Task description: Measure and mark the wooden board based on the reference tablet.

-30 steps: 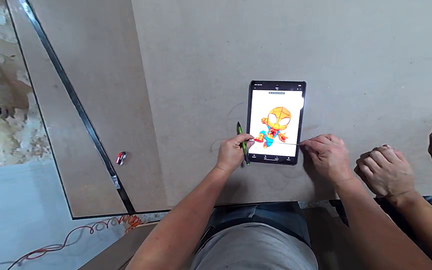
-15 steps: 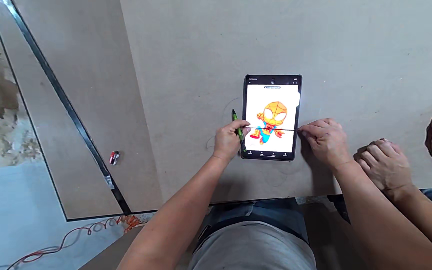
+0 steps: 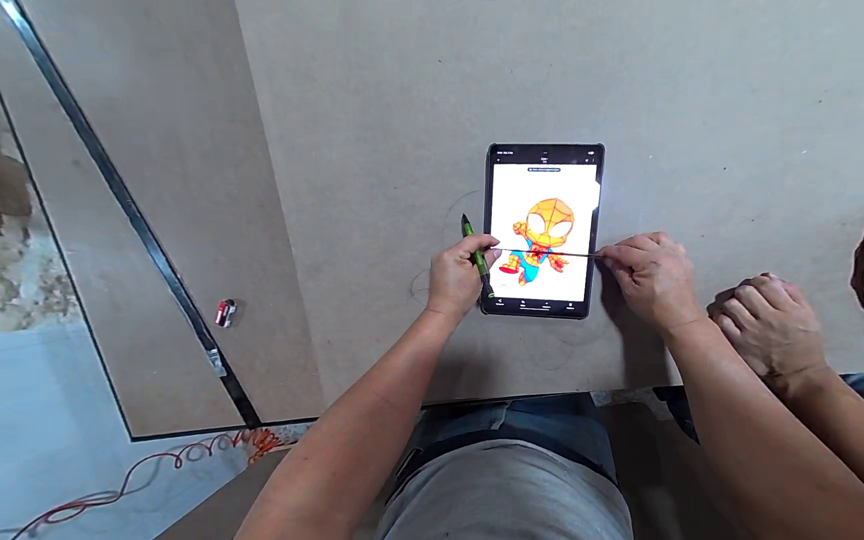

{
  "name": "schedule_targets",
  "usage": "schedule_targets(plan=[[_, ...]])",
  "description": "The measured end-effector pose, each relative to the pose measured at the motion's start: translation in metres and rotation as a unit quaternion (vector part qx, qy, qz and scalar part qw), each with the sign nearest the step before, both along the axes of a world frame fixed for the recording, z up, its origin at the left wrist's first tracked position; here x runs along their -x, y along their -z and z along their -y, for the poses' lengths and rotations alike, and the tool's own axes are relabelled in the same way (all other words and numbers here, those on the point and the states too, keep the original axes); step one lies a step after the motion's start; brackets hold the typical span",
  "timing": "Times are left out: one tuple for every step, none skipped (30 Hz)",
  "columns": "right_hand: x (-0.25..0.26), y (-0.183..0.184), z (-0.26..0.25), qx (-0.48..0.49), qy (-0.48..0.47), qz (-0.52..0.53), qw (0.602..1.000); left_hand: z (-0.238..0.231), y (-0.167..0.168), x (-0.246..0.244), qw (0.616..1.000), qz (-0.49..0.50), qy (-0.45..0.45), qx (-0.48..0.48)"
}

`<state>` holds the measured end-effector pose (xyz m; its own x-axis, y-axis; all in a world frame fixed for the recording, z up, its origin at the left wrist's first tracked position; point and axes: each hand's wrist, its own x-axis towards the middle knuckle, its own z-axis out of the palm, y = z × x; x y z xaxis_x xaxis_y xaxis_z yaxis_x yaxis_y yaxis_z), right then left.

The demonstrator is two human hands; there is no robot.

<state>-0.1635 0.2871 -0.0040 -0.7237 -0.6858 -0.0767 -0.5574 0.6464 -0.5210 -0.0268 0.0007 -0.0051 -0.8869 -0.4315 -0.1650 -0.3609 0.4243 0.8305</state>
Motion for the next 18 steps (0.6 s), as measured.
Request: schedule_targets(plan=[[0.0, 0.0004, 0.0002, 0.002, 0.001, -0.001, 1.0, -0.0001, -0.0002, 0.0003, 1.0, 0.001, 0.0, 0.002], [0.0, 0.0004, 0.0004, 0.003, 0.002, -0.003, 1.0, -0.0001, -0.0003, 0.0005, 1.0, 0.003, -0.001, 0.003], [-0.0002, 0.0006, 0.0005, 0.004, 0.003, -0.004, 1.0, -0.0002, -0.0001, 0.0007, 1.0, 0.004, -0.001, 0.004], [-0.0004, 0.0008, 0.0005, 0.005, 0.005, -0.003, 1.0, -0.0004, 0.0003, 0.0011, 1.0, 0.002, -0.002, 0.004], [-0.0004, 0.0008, 0.0005, 0.006, 0.005, -0.004, 1.0, -0.0005, 0.0007, 0.0014, 1.0, 0.002, -0.002, 0.005], [-0.0004, 0.0003, 0.0004, 0.004, 0.005, -0.004, 1.0, -0.0009, 0.0007, 0.0016, 1.0, 0.002, -0.003, 0.006], [-0.0002, 0.0001, 0.0002, 0.004, 0.004, -0.003, 1.0, -0.001, 0.0009, 0.0015, 1.0, 0.001, -0.003, 0.006], [-0.0001, 0.0005, 0.0002, 0.004, 0.003, -0.005, 1.0, -0.0007, 0.0012, 0.0011, 1.0, -0.001, -0.003, 0.004], [-0.0001, 0.001, 0.0, 0.006, 0.003, -0.006, 1.0, -0.0004, 0.001, 0.0006, 1.0, -0.002, -0.002, 0.002], [0.0001, 0.0016, -0.0002, 0.007, 0.002, -0.006, 1.0, 0.0, 0.0005, 0.0002, 1.0, 0.0, 0.0, 0.002], [0.0003, 0.0016, -0.0004, 0.008, 0.001, -0.005, 1.0, 0.0003, 0.0002, -0.0001, 1.0, 0.001, 0.003, 0.002], [0.0004, 0.0013, -0.0005, 0.008, 0.002, -0.005, 1.0, 0.0004, 0.0002, -0.0002, 1.0, 0.003, 0.003, 0.001], [0.0003, 0.0009, -0.0003, 0.009, 0.003, -0.004, 1.0, 0.0005, 0.0006, -0.0002, 1.0, 0.003, 0.003, -0.001], [0.0001, 0.0009, -0.0001, 0.01, 0.004, -0.003, 1.0, 0.0008, 0.0017, -0.0004, 1.0, 0.002, 0.003, -0.003], [0.0, 0.0011, 0.0, 0.01, 0.004, -0.004, 1.0, 0.001, 0.0026, -0.0005, 1.0, 0.002, 0.002, -0.004], [0.0001, 0.0015, -0.0001, 0.012, 0.003, -0.005, 1.0, 0.0013, 0.003, -0.0006, 1.0, 0.003, 0.003, -0.005], [0.0001, 0.0015, -0.0001, 0.011, 0.002, -0.004, 1.0, 0.0011, 0.0028, -0.0006, 1.0, 0.004, 0.003, -0.004], [0.0, 0.0012, 0.0, 0.009, 0.001, -0.004, 1.0, 0.0009, 0.0022, -0.0004, 1.0, 0.005, 0.001, 0.0]])
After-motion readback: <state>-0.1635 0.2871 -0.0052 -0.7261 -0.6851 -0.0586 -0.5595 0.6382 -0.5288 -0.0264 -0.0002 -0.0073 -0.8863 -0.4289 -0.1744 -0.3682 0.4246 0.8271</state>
